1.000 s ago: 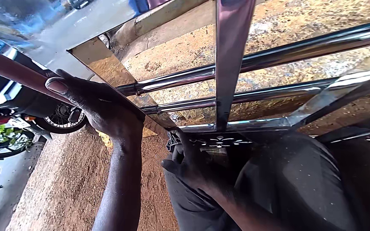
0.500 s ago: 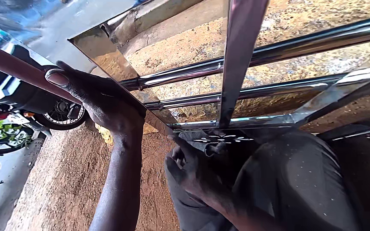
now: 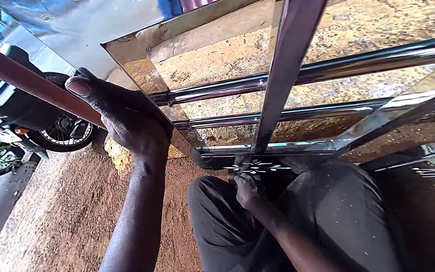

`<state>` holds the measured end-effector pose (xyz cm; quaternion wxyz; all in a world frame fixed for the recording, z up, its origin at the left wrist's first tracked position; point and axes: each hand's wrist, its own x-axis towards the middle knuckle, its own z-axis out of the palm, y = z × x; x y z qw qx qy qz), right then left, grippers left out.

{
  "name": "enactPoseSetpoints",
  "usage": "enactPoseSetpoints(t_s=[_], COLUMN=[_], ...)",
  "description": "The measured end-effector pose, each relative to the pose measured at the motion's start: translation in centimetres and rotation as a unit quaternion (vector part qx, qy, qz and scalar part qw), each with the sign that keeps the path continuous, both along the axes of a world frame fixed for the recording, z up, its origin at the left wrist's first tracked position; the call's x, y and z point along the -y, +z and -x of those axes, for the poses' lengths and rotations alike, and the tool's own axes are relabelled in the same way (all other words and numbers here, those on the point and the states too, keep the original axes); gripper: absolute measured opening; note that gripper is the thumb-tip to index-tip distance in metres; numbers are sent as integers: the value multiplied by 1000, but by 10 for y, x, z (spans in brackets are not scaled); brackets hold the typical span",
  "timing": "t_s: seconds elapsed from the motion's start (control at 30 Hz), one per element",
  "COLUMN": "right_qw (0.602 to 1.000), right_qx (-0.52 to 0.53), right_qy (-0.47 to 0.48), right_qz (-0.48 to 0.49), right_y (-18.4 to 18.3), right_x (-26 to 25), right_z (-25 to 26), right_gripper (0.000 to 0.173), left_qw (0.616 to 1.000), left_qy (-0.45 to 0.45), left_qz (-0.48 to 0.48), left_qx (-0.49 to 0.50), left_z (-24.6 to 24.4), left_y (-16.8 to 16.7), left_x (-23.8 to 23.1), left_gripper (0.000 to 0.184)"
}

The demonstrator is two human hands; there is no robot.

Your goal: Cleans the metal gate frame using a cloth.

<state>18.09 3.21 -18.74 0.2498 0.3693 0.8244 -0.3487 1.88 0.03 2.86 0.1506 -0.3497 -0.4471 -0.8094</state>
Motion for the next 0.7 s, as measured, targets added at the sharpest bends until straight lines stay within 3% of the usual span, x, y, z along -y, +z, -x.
enactPoseSetpoints(t_s=[0.03, 0.07, 0.13, 0.23, 0.33, 0.37, 0.4, 0.43, 0.47, 0.5, 0.53, 0.57, 0.7], right_qw=[1000, 999, 997, 998, 988, 951, 888, 817, 753, 705, 683, 683, 756], right_qx=[8, 19, 49, 31, -152, -292, -427, -535, -613, -664, -687, -687, -564], right_qy=[-10, -22, -31, -2, -34, -88, -144, -185, -207, -214, -209, -191, -33], right_qz=[-7, -21, -43, -47, -14, -46, -86, -109, -119, -123, -136, -160, -330], right_y=[3, 3, 2, 20, 72, 76, 75, 76, 79, 83, 87, 89, 84], right_x=[-1, -1, 2, 9, 7, 12, 16, 19, 19, 18, 18, 18, 22], right_z=[-2, -4, -7, -15, -29, -36, -37, -33, -26, -20, -13, -6, 14], right_gripper=[41, 40, 41, 37, 29, 23, 17, 12, 8, 8, 9, 12, 16], left_qw=[999, 979, 970, 982, 975, 968, 963, 975, 996, 998, 998, 998, 994], left_qy=[-29, -113, -179, -163, -159, -158, -141, -97, -50, -33, -34, -52, -103], left_qz=[-27, -98, -115, -94, -135, -133, -130, -127, -65, -27, -20, -17, -20], left_qx=[-26, -142, -119, -17, -77, -145, -191, -154, -22, 34, 39, 21, -17], left_z=[24, 72, 112, 113, 118, 118, 107, 76, 28, 1, -8, -9, -1], left_y=[-18, -52, -86, -86, -91, -91, -81, -57, -21, 1, 9, 10, 3], left_x=[0, -5, -3, 4, -3, -5, -7, -7, -1, 1, 0, 0, 0], left_gripper=[48, 48, 51, 53, 49, 49, 49, 45, 42, 42, 46, 50, 50])
